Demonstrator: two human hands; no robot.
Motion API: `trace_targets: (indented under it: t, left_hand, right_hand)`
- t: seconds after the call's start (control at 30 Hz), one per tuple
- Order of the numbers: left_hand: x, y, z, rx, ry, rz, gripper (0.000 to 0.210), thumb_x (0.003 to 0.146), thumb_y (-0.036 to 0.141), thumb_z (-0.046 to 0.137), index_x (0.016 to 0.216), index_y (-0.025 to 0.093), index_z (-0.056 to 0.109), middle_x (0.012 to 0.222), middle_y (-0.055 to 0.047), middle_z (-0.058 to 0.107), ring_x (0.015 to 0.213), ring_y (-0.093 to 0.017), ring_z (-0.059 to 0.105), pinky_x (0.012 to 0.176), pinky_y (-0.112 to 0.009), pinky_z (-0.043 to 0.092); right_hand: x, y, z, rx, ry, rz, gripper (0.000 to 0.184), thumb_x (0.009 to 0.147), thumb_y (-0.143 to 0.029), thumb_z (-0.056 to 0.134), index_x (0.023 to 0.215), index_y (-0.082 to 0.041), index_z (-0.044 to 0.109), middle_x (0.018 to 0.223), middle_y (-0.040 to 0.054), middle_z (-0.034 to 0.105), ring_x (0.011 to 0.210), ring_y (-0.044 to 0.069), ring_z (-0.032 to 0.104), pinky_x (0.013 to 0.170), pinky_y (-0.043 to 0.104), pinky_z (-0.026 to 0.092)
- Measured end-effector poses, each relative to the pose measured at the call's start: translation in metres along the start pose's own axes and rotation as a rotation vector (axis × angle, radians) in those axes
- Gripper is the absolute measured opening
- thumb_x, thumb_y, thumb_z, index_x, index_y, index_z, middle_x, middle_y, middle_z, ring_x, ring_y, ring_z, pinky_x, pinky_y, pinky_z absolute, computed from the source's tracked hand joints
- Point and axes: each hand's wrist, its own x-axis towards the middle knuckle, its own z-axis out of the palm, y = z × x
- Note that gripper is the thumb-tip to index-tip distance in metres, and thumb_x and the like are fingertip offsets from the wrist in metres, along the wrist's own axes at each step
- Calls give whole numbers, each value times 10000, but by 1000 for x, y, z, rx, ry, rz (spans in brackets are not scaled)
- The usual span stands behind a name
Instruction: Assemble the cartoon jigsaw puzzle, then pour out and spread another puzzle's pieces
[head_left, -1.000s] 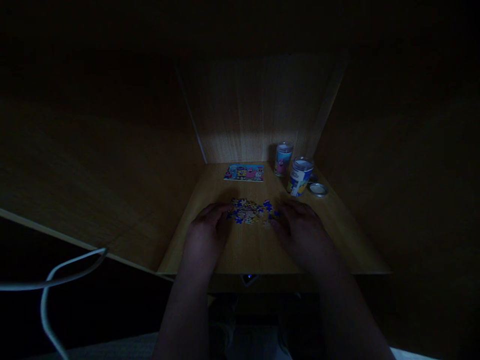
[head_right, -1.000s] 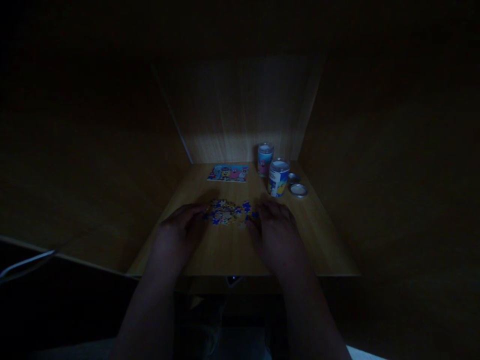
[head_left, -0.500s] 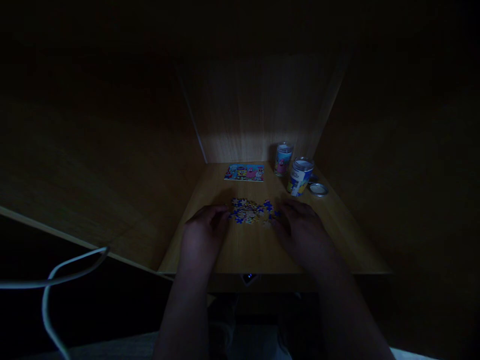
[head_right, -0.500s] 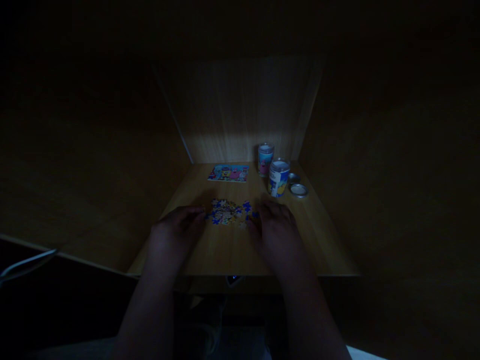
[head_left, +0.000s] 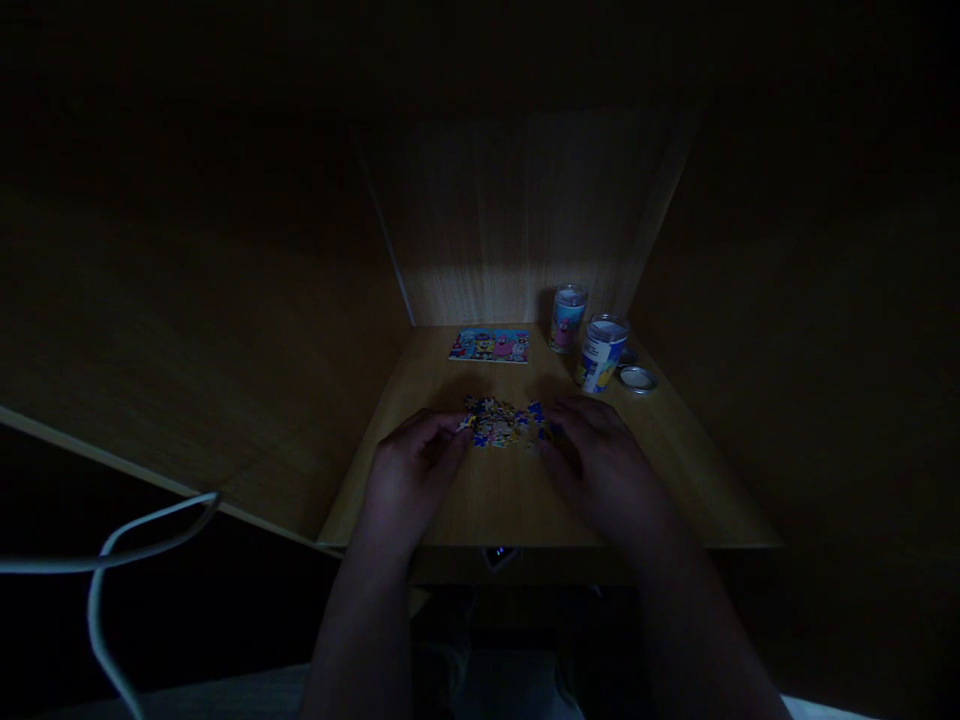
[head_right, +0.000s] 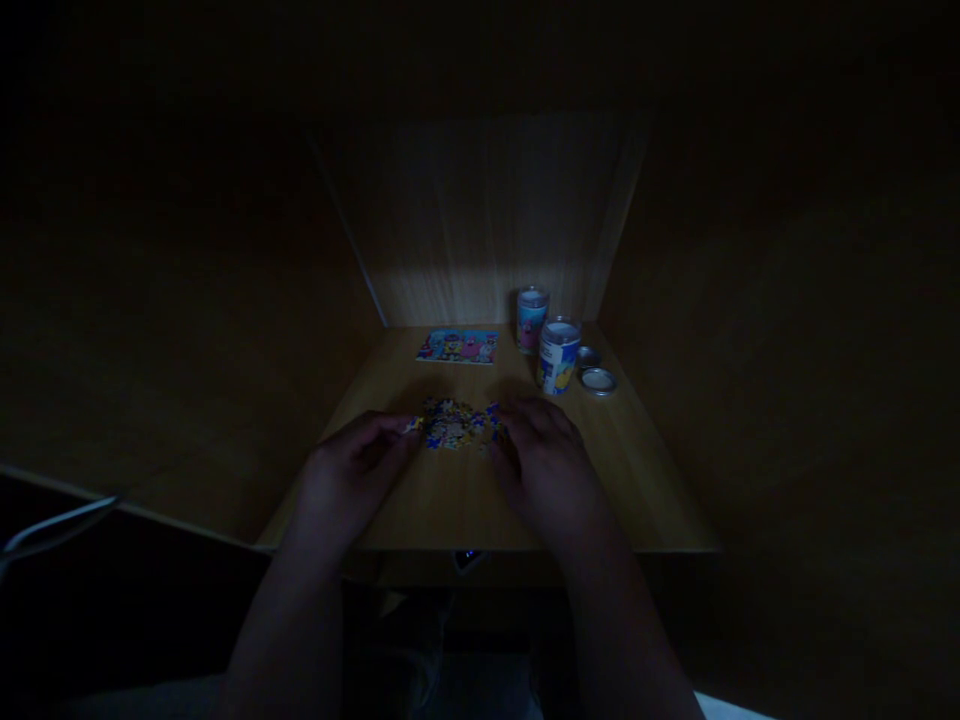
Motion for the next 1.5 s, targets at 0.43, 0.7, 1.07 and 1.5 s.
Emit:
trace_targets:
  t: [0.43,0.7,1.07,1.5]
  left_hand:
    - [-3,26,24,-116,-236,210,101,1011,194,750,1055,265,806,1047,-20,827,968,-199,783,891,-329,625]
    - [-4,24,24,-136,-253,189,100,1023,222,730,1031,267,820,1022,-37,833,940,-213,791,869,-352,638]
    - [-5,17,23,-41,-102,107,118,987,205,755,1063,269,818,995,-28,830,873,-200,785,806,-328,640]
    - [-6,-28,-23,462,161,-72,191,974,261,670,982,266,861,1046,-81,821,915,-288,784,856,-426,653]
  right_hand:
    - [5,-16,-3,160,-140,-148,127,1094,-245,613,1079,-251,739,1070,39,784,1044,232,696,969,404,542]
    - [4,-20,-7,195,-140,-114,167,1118,-281,564,1086,-251,725,1085,50,772,1066,236,695,976,401,542]
    - [4,-14,-6,163,35,8,216,1112,-311,531,978,-238,683,1010,81,755,1026,265,681,934,405,532]
    - [-14,36,-18,-289,117,366,333,1083,-385,500,1034,-216,783,996,149,802,883,316,728,810,454,539]
